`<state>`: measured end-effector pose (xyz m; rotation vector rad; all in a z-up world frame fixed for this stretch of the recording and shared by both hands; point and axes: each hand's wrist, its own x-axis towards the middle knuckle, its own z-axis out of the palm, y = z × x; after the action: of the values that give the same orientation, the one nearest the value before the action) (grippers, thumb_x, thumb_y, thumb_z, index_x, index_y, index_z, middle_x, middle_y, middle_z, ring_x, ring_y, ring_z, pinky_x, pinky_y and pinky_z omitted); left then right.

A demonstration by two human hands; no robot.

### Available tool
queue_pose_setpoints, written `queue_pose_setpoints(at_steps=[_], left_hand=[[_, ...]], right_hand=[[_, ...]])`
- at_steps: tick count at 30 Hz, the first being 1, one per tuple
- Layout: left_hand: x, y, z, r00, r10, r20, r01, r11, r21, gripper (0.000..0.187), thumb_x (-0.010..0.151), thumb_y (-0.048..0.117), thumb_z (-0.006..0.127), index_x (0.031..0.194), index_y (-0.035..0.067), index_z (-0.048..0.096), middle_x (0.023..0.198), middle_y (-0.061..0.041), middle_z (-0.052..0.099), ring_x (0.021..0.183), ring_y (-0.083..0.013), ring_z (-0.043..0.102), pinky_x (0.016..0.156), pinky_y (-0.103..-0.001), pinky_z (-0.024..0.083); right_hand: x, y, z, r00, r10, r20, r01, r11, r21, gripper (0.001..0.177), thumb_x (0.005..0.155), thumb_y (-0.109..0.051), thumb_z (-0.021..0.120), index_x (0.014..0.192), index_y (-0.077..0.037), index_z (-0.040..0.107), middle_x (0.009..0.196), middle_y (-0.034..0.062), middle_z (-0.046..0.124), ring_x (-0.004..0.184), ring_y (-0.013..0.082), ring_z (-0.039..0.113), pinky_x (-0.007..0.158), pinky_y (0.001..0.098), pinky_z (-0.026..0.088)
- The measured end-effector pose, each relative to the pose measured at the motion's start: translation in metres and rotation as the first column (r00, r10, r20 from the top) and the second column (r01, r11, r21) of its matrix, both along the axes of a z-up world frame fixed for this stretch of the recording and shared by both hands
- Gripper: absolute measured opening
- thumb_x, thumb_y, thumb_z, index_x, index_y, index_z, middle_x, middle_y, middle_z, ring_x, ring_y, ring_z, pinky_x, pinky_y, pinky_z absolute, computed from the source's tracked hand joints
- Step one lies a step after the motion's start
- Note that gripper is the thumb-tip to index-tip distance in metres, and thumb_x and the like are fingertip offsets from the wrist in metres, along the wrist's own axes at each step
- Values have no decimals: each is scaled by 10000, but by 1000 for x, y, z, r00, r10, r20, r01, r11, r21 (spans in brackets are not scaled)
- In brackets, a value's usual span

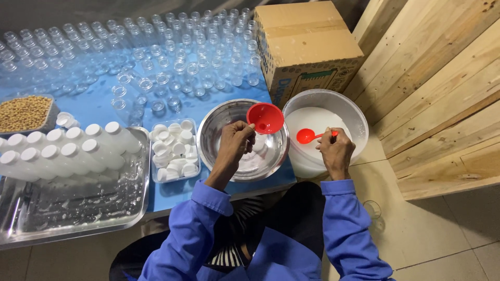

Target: Scooping white powder from a bucket into a metal bowl using red scoops

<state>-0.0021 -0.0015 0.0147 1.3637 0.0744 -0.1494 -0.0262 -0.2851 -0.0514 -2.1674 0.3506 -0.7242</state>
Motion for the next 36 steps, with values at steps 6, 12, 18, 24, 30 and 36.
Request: queue_pose_setpoints(at_steps=[6,12,18,24,30,36], left_hand=[[4,-1,-10,1000,2,-3,-2,1000,5,265,913,234,687,760,24,636,564,-110,563,400,-147,542,384,-215,374],[2,-1,-3,1000,-2,-8,2,1000,1,260,922,224,677,762,25,627,562,-102,555,399,-135,538,381,-205,368],[4,-2,-9,1000,2,8,-2,1000,-19,264,920,222,691,759,21,631,558,-116,567,383,-152,550,363,-212,377],[5,-3,-12,1000,7,25,-6,1000,-29,269,920,224,698,765,13,636,553,-121,565,380,-156,555,353,-216,387],[7,-4,-13,999,11,37,-11,1000,-3,275,917,236,694,753,22,641,554,-118,575,384,-155,559,359,-220,393],[6,-4,-14,999,13,31,-13,1000,-13,282,918,247,698,757,22,646,560,-121,584,391,-156,561,363,-228,395]], right_hand=[[4,-5,-12,1000,-2,24,2,1000,-13,185,1029,-159,610,919,-34,692,612,94,699,524,203,691,547,320,560],[6,-6,-11,998,50,28,-49,999,-15,196,1036,-149,602,936,3,676,618,121,693,516,212,681,547,332,556],[-6,3,17,991,66,116,-81,988,129,167,985,-67,564,935,56,666,684,217,702,520,252,688,485,342,575],[-18,6,72,958,127,258,-173,971,163,230,1049,-56,522,908,65,657,692,216,691,535,235,685,478,325,572],[-36,34,137,912,143,385,-230,955,189,228,1103,-57,519,989,95,645,711,216,680,553,227,680,508,318,582],[-50,84,169,895,227,385,-257,966,30,128,1032,-19,601,992,70,684,674,218,681,542,242,687,479,345,577]])
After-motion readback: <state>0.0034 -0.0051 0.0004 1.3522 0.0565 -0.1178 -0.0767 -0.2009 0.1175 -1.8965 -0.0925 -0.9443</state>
